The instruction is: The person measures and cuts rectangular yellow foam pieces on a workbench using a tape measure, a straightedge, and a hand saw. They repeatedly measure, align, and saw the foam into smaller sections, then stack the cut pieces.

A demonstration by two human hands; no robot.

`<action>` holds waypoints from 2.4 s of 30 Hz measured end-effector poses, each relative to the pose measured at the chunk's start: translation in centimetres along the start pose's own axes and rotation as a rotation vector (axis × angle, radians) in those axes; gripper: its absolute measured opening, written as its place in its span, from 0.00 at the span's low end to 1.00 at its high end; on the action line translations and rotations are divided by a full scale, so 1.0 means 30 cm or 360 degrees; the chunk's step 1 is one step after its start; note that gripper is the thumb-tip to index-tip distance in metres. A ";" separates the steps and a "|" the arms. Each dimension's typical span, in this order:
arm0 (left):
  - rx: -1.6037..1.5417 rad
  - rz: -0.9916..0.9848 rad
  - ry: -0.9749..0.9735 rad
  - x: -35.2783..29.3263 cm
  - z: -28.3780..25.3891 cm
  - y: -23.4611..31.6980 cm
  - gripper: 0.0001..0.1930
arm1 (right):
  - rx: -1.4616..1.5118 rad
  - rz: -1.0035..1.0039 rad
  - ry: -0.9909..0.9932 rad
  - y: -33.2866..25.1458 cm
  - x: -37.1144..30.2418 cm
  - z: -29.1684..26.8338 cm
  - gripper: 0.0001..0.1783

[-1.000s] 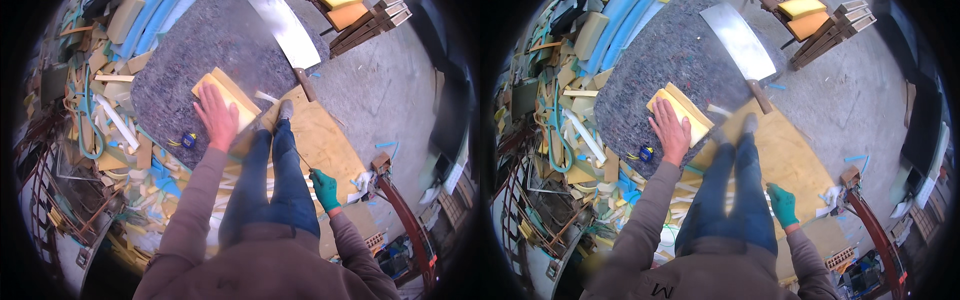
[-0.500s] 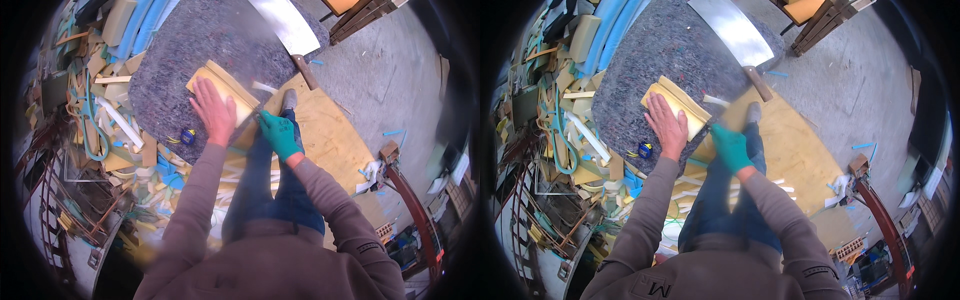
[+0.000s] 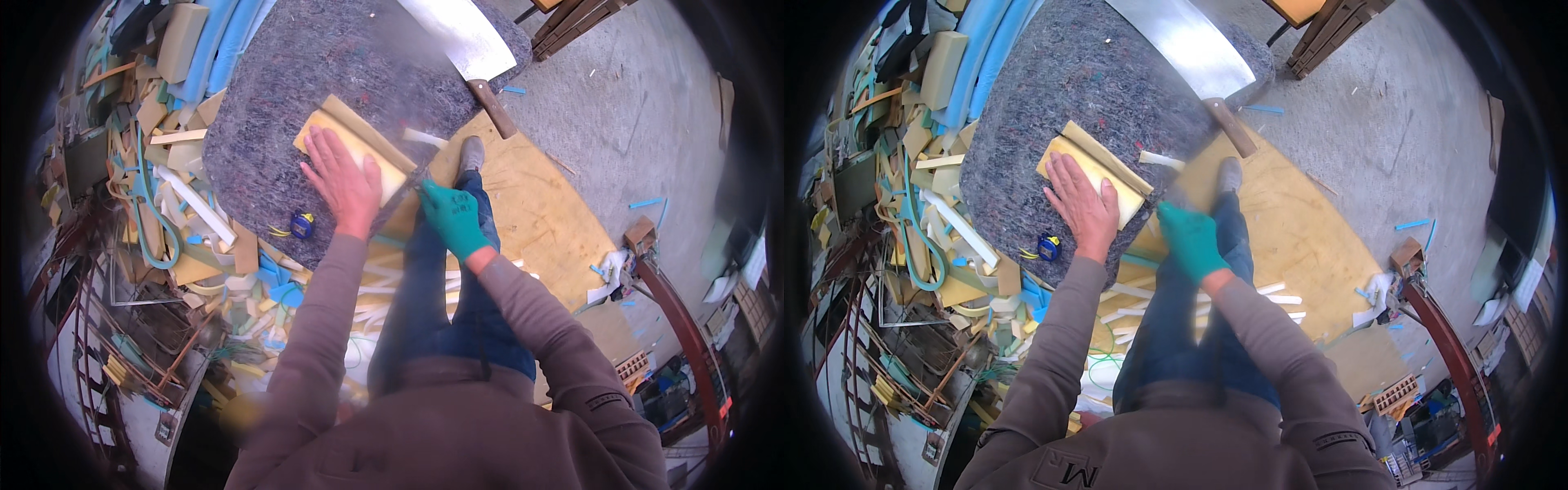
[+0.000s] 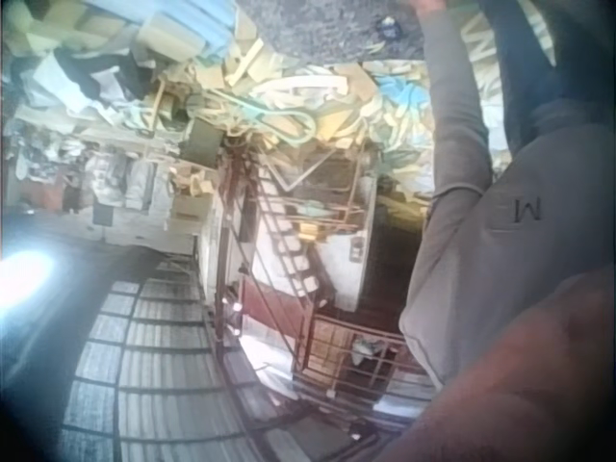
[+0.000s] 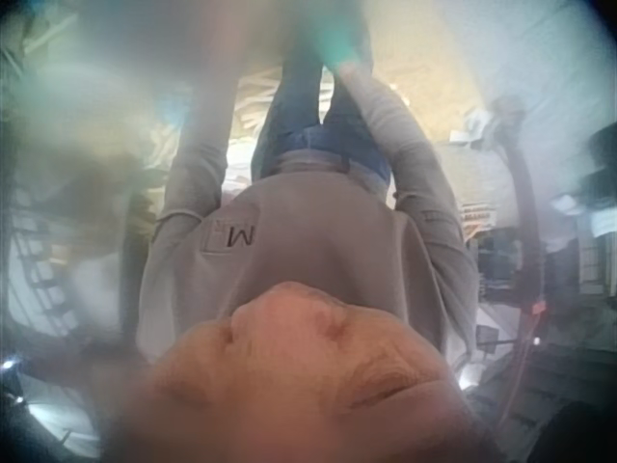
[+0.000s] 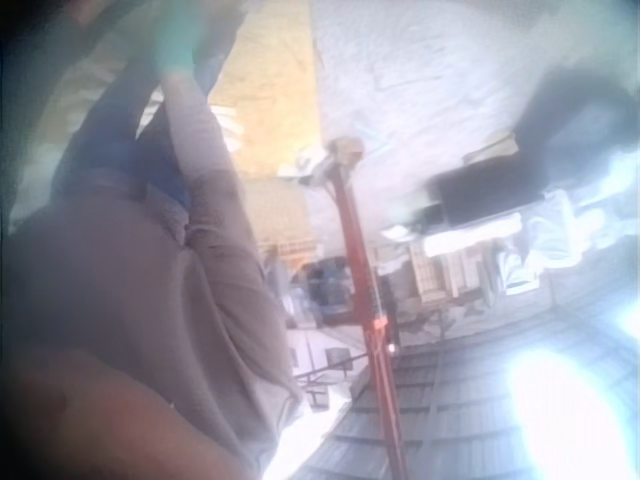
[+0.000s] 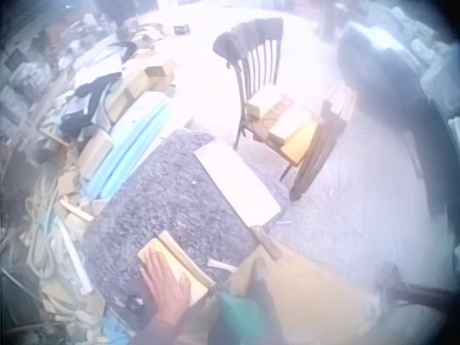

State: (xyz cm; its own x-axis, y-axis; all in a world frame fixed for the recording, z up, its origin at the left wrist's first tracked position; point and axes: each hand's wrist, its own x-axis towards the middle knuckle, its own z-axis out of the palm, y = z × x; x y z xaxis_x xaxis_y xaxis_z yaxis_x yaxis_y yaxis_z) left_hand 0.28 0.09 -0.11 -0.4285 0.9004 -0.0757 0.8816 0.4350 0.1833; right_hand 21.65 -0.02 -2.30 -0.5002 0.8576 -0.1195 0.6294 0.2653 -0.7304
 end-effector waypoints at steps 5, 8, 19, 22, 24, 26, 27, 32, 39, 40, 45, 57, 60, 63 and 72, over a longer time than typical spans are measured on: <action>0.0025 -0.0041 -0.0034 0.001 0.005 -0.001 0.46 | -0.0073 0.0255 -0.0311 0.025 -0.094 -0.044 0.10; 0.0011 -0.0007 -0.0015 0.007 0.002 -0.007 0.47 | -0.0009 0.0185 -0.0075 0.071 -0.245 -0.136 0.10; -0.0332 -0.0398 0.0070 -0.061 -0.098 0.059 0.49 | -0.0174 0.0200 0.0238 -0.013 0.184 -0.196 0.25; -0.0714 -0.0719 0.0135 -0.025 -0.056 0.118 0.54 | -0.0269 0.0059 0.0423 -0.064 0.270 -0.157 0.30; -0.0720 -0.0810 0.0119 -0.002 -0.038 0.121 0.53 | -0.0151 0.0022 0.0205 -0.097 0.287 -0.139 0.31; -0.0984 -0.0916 0.0162 0.012 -0.041 0.106 0.50 | 0.0041 0.0083 0.0062 -0.136 0.313 -0.114 0.31; -0.1268 -0.0900 0.0222 0.008 -0.054 0.092 0.48 | 0.0159 0.0251 -0.0067 -0.158 0.331 -0.100 0.31; -0.1904 -0.0875 0.0202 -0.054 -0.174 0.048 0.47 | 0.1010 0.0561 -0.0405 -0.261 0.392 -0.098 0.26; -0.2192 -0.0873 0.0271 -0.031 -0.257 0.096 0.45 | 0.1206 0.0576 -0.0219 -0.346 0.339 -0.147 0.16; -0.2161 -0.0836 0.0247 -0.025 -0.257 0.110 0.44 | 0.1280 0.0668 -0.0172 -0.344 0.334 -0.150 0.15; -0.1635 -0.0846 0.0326 0.003 -0.281 0.085 0.41 | 0.1277 0.0602 0.0340 -0.171 0.381 -0.327 0.11; -0.3622 -0.0596 -0.0398 0.135 -0.413 0.193 0.38 | -0.1053 0.0572 -0.0157 0.746 0.080 -1.001 0.45; -0.3667 -0.0585 -0.0443 0.223 -0.393 0.308 0.39 | -0.0050 0.0941 -0.0516 0.636 0.207 -1.030 0.41; -0.3545 -0.0649 -0.0475 0.295 -0.367 0.425 0.40 | 0.0773 0.0476 -0.0617 0.380 0.405 -0.952 0.27; -0.2650 -0.0610 -0.0451 0.566 -0.250 0.692 0.25 | 0.1649 0.0840 -0.0633 0.114 0.797 -0.864 0.29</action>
State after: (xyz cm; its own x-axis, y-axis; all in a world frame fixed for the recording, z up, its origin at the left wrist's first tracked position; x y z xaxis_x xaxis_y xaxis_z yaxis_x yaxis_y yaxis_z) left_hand 9.83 24.31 9.77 -0.3413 0.8106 -0.4759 -0.4652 0.2943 0.8348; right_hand 27.25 32.80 9.77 -0.5881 0.5115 -0.6265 0.1304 -0.7045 -0.6976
